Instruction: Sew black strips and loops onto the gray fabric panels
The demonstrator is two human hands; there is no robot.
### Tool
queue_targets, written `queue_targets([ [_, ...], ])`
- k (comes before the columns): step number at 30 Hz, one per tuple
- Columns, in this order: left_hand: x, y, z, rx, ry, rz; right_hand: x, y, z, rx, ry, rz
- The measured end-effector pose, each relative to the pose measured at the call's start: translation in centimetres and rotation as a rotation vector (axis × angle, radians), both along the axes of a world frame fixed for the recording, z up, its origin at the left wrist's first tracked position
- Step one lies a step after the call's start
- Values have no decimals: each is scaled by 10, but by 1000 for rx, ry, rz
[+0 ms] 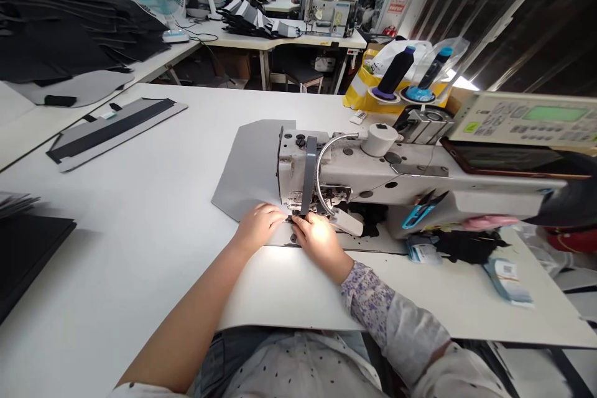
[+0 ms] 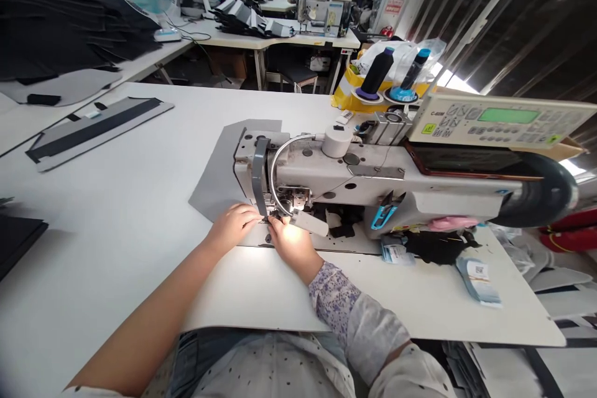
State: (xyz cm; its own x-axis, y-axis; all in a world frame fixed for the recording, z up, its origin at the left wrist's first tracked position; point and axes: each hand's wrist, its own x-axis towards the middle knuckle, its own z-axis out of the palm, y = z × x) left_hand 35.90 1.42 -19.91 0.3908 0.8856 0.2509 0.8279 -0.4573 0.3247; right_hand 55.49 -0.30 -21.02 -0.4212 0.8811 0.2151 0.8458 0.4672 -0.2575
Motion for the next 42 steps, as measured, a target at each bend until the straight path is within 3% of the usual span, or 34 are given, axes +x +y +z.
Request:
queue_targets([
  [8, 1, 6, -2, 21, -29, 15, 0, -1, -12, 54, 51, -48],
  [20, 2, 5, 2, 12, -20, 0, 1, 1, -8, 74, 136, -12],
  [22, -8, 6, 6, 38, -10, 69, 2, 2, -7, 88, 167, -2],
  [26, -45, -1, 16, 66, 103, 391, 4, 2, -3, 102, 203, -5],
  [29, -57, -31, 24, -22, 221, 391, 7, 0, -2, 116, 216, 8],
  [33, -30, -95, 34, -228, 241, 263, 8, -6, 3, 122, 192, 17],
  [36, 1, -122, 33, -243, 216, 92, 3, -11, 8, 61, 111, 30],
  [38, 17, -117, 29, -165, 244, 49, -1, -13, 10, 25, 42, 32],
  [42, 34, -76, 15, 45, 269, 98, -5, -15, 9, 67, 5, 51],
])
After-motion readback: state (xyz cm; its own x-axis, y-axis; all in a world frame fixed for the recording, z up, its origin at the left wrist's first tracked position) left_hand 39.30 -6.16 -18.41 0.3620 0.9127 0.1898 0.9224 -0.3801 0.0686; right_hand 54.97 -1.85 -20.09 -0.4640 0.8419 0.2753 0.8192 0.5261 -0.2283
